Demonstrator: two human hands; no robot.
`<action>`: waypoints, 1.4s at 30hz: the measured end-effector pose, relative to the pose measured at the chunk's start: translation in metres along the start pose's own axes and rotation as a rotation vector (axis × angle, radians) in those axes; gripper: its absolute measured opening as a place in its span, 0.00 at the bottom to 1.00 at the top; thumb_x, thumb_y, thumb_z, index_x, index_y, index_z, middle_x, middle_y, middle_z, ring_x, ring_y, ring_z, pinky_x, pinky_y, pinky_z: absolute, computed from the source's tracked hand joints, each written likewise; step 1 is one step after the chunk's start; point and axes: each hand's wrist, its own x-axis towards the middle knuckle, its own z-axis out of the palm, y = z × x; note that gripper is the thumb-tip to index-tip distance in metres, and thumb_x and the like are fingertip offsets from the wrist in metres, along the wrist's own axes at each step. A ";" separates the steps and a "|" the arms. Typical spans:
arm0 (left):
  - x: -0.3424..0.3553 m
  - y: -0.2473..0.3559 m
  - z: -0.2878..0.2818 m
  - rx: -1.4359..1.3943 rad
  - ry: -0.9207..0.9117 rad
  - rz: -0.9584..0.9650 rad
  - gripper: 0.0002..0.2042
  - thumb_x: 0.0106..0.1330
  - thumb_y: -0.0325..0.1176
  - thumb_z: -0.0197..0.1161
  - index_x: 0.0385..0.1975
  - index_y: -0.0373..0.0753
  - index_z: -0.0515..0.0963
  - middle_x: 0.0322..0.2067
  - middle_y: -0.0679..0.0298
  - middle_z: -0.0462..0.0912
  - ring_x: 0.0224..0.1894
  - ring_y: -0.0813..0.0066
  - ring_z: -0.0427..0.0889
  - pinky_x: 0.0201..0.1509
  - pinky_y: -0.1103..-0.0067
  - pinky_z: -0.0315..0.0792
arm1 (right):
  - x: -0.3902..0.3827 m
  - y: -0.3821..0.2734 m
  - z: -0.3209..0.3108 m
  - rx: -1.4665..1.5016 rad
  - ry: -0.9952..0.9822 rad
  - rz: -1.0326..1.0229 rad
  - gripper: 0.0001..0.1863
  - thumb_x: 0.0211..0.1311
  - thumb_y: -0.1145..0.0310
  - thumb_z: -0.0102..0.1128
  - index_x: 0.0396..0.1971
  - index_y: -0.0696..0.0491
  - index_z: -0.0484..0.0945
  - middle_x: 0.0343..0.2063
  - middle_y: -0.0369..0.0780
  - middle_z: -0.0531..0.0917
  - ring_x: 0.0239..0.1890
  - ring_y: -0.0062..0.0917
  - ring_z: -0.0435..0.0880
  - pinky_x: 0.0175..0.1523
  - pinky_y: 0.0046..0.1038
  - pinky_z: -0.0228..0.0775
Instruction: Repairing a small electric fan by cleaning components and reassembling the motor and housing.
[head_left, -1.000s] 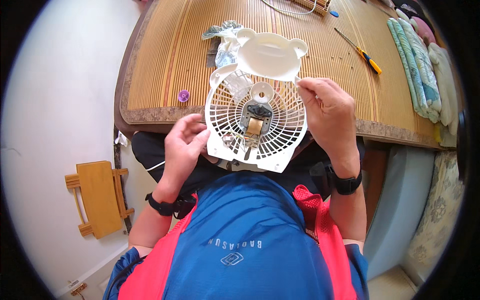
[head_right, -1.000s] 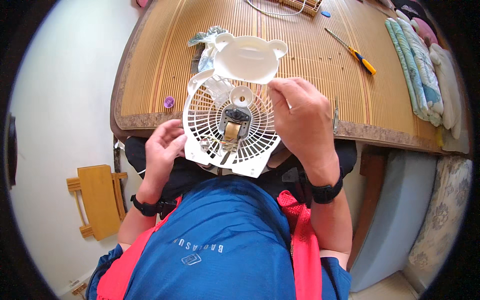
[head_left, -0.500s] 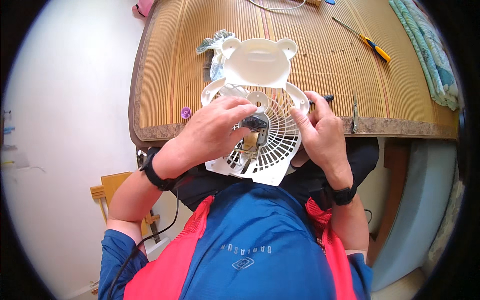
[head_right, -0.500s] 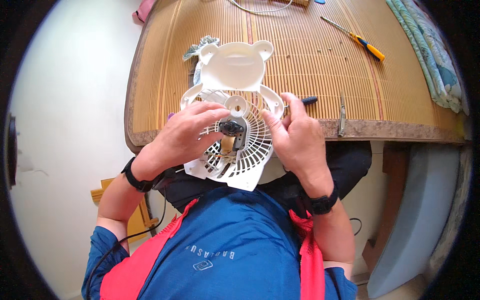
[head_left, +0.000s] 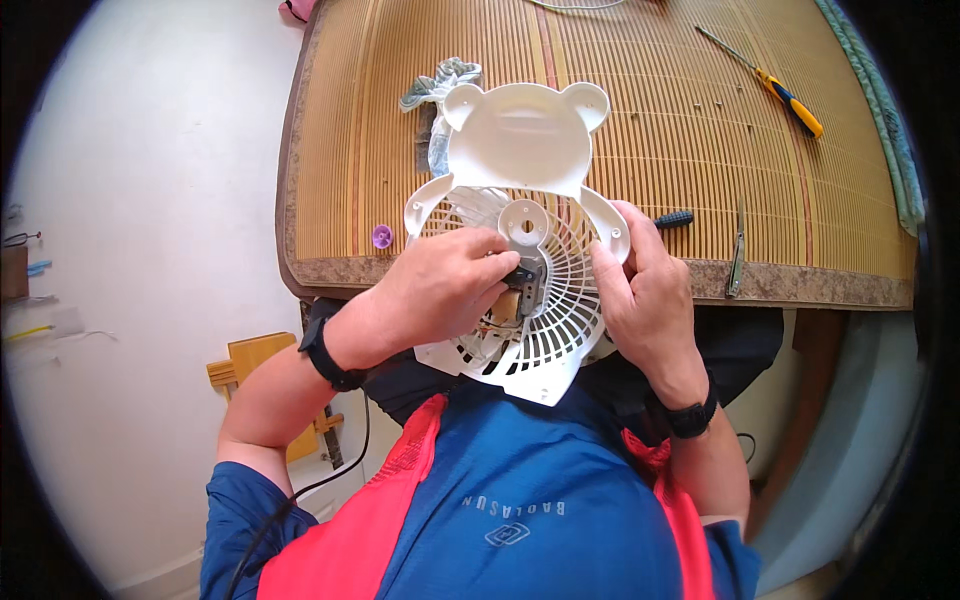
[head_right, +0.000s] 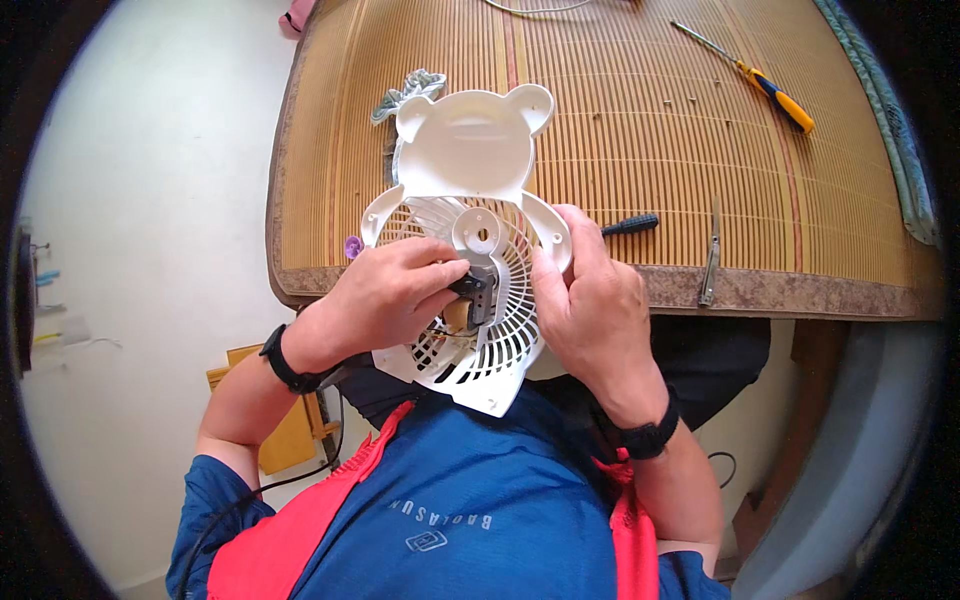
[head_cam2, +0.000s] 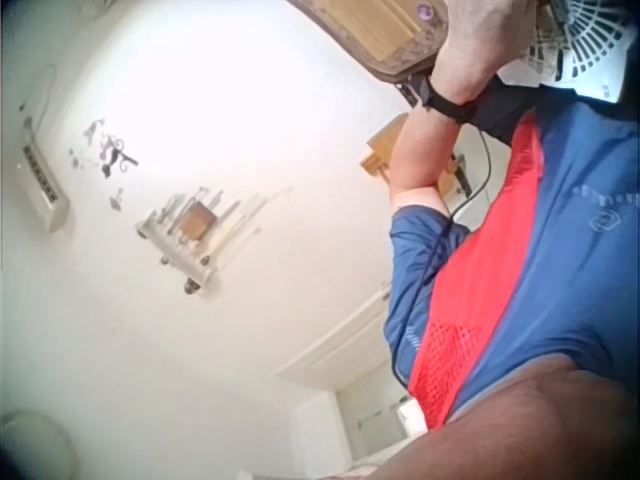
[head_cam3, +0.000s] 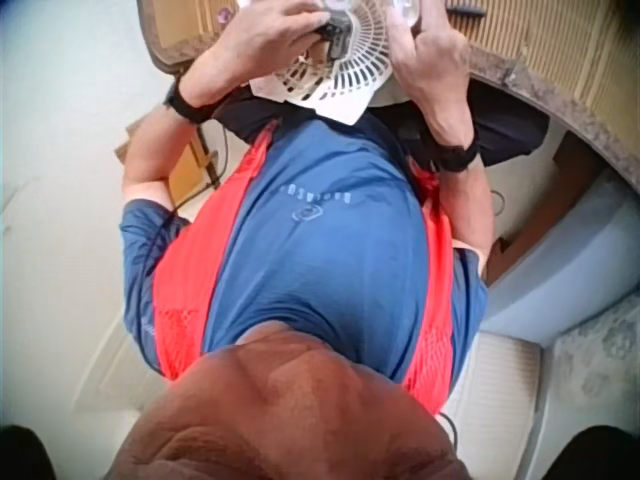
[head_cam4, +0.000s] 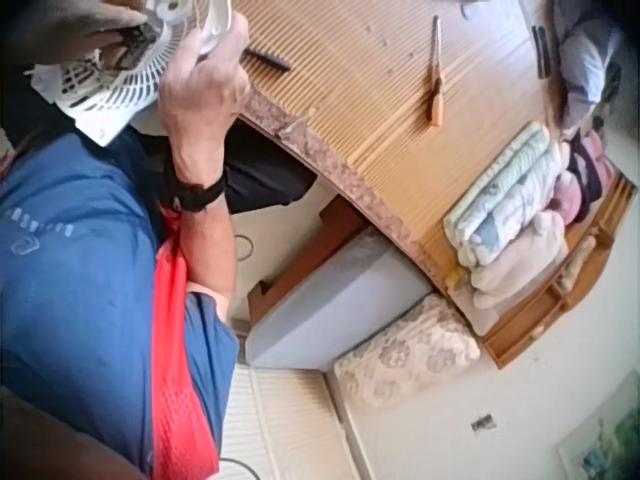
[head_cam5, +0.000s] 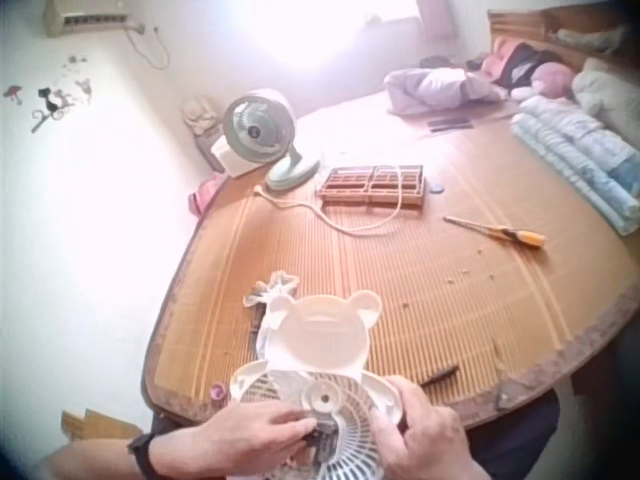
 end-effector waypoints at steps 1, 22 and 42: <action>-0.004 0.002 0.000 0.004 -0.005 -0.003 0.18 0.64 0.22 0.79 0.54 0.34 0.88 0.48 0.51 0.90 0.47 0.48 0.93 0.49 0.62 0.88 | 0.000 0.000 0.000 0.007 -0.001 0.001 0.22 0.79 0.67 0.67 0.67 0.56 0.80 0.33 0.53 0.92 0.35 0.51 0.95 0.41 0.51 0.85; -0.012 0.008 0.005 0.081 0.082 -0.086 0.18 0.62 0.20 0.78 0.53 0.33 0.88 0.48 0.53 0.92 0.47 0.53 0.94 0.49 0.65 0.89 | 0.004 0.002 -0.004 0.064 -0.052 0.006 0.19 0.80 0.68 0.67 0.65 0.58 0.80 0.31 0.54 0.91 0.34 0.51 0.95 0.39 0.49 0.86; -0.013 0.007 0.005 0.074 0.128 -0.078 0.20 0.60 0.18 0.80 0.54 0.33 0.88 0.49 0.51 0.93 0.47 0.49 0.94 0.50 0.65 0.89 | 0.006 0.003 -0.007 0.048 -0.092 -0.009 0.20 0.81 0.70 0.66 0.66 0.62 0.79 0.33 0.51 0.92 0.32 0.37 0.96 0.39 0.37 0.84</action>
